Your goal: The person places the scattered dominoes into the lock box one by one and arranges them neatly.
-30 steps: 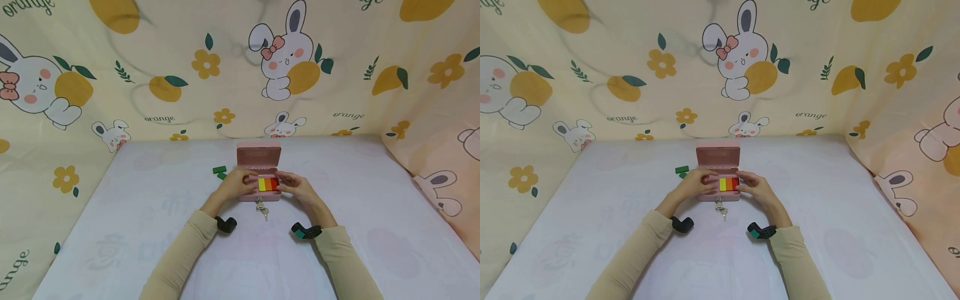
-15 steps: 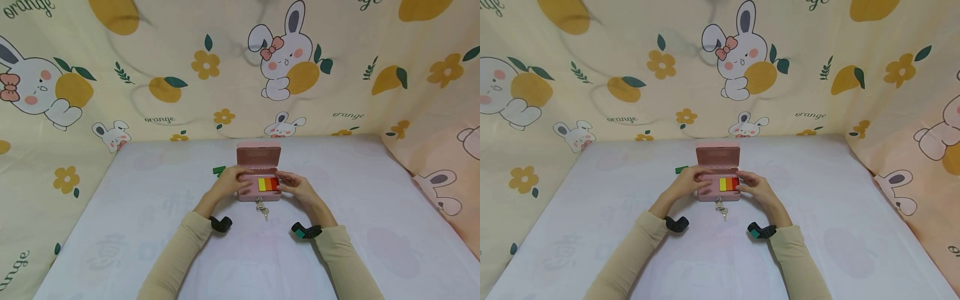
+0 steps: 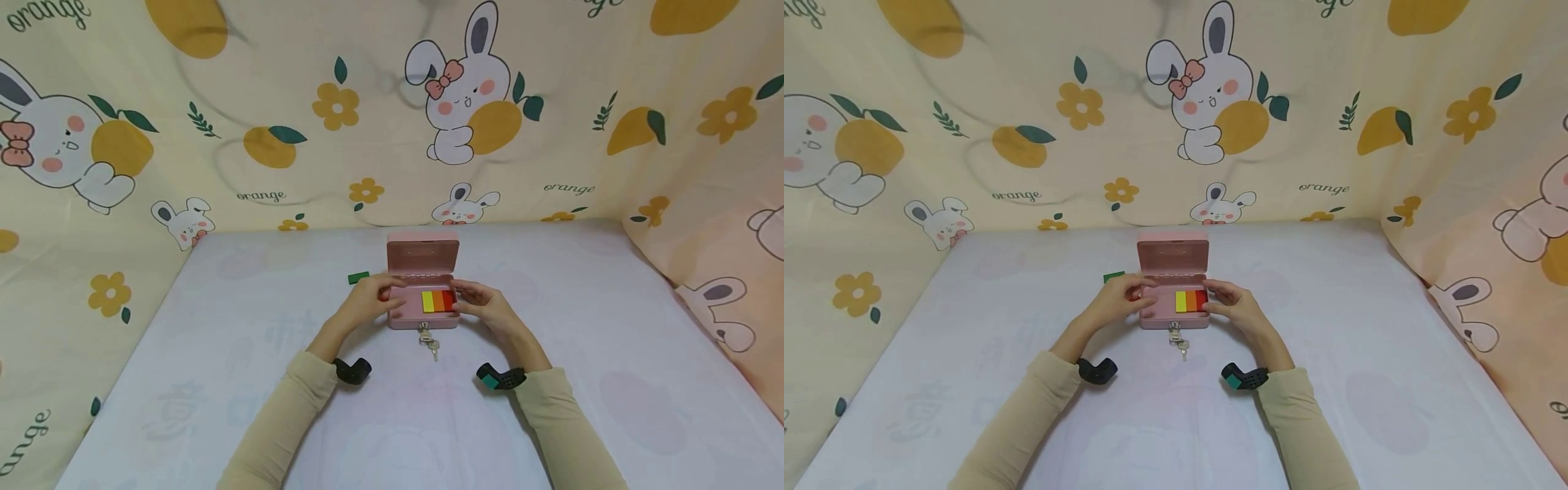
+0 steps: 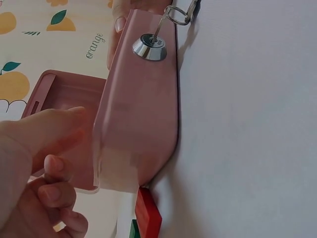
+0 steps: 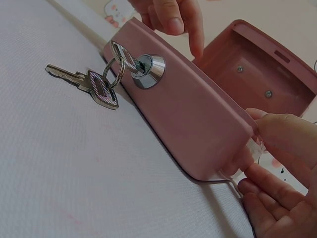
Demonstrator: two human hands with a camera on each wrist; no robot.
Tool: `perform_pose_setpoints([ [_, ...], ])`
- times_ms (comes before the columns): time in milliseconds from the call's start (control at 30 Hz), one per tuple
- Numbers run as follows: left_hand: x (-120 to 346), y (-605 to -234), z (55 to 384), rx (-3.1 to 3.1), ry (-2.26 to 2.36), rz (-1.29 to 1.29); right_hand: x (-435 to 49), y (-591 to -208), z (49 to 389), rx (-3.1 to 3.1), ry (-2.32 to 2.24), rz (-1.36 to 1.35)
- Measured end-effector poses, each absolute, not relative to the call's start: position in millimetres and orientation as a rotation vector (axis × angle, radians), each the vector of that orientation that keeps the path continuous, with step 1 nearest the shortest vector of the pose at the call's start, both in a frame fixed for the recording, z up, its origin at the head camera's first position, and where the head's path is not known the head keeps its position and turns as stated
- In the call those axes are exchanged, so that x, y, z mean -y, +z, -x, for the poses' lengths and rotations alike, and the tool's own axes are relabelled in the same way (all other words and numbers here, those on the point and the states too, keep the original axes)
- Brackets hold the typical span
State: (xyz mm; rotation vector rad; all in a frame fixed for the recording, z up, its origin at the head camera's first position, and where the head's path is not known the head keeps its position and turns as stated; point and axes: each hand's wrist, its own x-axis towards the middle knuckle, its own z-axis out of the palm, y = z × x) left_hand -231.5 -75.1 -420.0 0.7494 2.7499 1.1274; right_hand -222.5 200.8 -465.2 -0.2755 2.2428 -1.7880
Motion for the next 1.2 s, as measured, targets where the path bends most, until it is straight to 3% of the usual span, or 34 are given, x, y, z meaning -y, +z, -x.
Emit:
perform_pose_setpoints([
  [1200, 107.2, -431.0, 228.2, -2.707, 1.224, -0.663, -200.3, -463.8, 222.2, -2.229, -1.796, 0.248],
])
